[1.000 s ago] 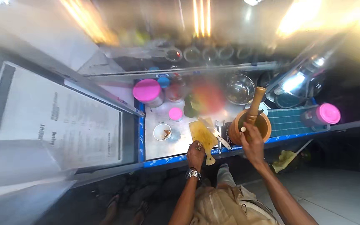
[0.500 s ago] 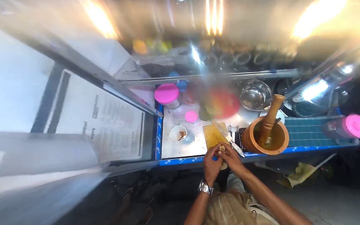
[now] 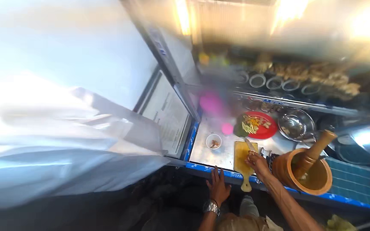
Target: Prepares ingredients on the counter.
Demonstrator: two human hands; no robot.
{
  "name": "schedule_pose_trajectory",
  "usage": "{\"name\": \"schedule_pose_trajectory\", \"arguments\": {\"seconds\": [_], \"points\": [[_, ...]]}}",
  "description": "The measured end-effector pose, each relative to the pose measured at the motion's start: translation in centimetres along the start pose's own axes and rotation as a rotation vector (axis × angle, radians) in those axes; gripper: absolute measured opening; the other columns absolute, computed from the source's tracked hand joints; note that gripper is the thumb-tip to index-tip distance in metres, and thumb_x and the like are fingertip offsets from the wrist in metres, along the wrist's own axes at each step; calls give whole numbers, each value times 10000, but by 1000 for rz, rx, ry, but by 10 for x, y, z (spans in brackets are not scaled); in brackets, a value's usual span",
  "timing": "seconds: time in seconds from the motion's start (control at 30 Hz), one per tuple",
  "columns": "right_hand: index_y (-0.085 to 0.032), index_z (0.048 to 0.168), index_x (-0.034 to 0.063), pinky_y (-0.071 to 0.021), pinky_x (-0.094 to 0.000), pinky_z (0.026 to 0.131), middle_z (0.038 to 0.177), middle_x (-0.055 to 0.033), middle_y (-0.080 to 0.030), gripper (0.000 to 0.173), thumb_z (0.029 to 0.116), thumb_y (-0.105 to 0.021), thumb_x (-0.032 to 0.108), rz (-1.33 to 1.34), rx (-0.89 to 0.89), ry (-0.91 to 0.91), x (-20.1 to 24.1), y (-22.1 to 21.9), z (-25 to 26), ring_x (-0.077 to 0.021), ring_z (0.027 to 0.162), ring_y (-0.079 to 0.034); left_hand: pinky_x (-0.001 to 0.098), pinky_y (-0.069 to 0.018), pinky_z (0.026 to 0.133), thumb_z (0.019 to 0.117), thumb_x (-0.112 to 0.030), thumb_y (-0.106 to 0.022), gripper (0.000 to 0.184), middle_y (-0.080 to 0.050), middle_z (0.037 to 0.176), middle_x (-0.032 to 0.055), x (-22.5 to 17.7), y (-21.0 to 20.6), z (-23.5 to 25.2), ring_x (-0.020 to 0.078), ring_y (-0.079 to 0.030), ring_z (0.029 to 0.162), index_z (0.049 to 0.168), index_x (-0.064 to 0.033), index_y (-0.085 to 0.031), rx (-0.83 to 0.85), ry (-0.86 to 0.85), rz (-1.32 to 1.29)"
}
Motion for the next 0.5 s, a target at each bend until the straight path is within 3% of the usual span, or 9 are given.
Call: {"name": "schedule_pose_trajectory", "arguments": {"seconds": [0.2,0.33,0.5], "points": [[-482,1364,-74,-584,-345,857,1212,-208,-608,327,1087,-457,98,43,69,135,84,-66,52,-224,962,-673,746,-51,1171,928,-423,-688,956,67,1726,109,2,-3,0,355,52,1585,1660,-183,-123,49,-20,111],[-373,1534,57,-488,-459,1045,1479,-169,-521,524,1076,-529,259,6,69,245,130,-81,56,-294,1286,-566,743,-53,1172,923,-394,-704,971,69,1724,124,2,-8,0,368,57,1582,1659,-165,-115,37,-21,146],[-370,1533,44,-518,-444,996,1449,-203,-542,483,1081,-490,166,21,-53,233,121,-60,53,-306,1250,-600,732,-48,1178,907,-367,-722,1001,88,1719,146,-1,-9,0,388,63,1578,1659,-145,-100,31,-24,149]]}}
Point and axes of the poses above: each hand's wrist, its own z-axis towards the middle knuckle, its own y-axis out of the back of the hand, x = y × z, the point moved 3 cm from there along z, towards the middle knuckle
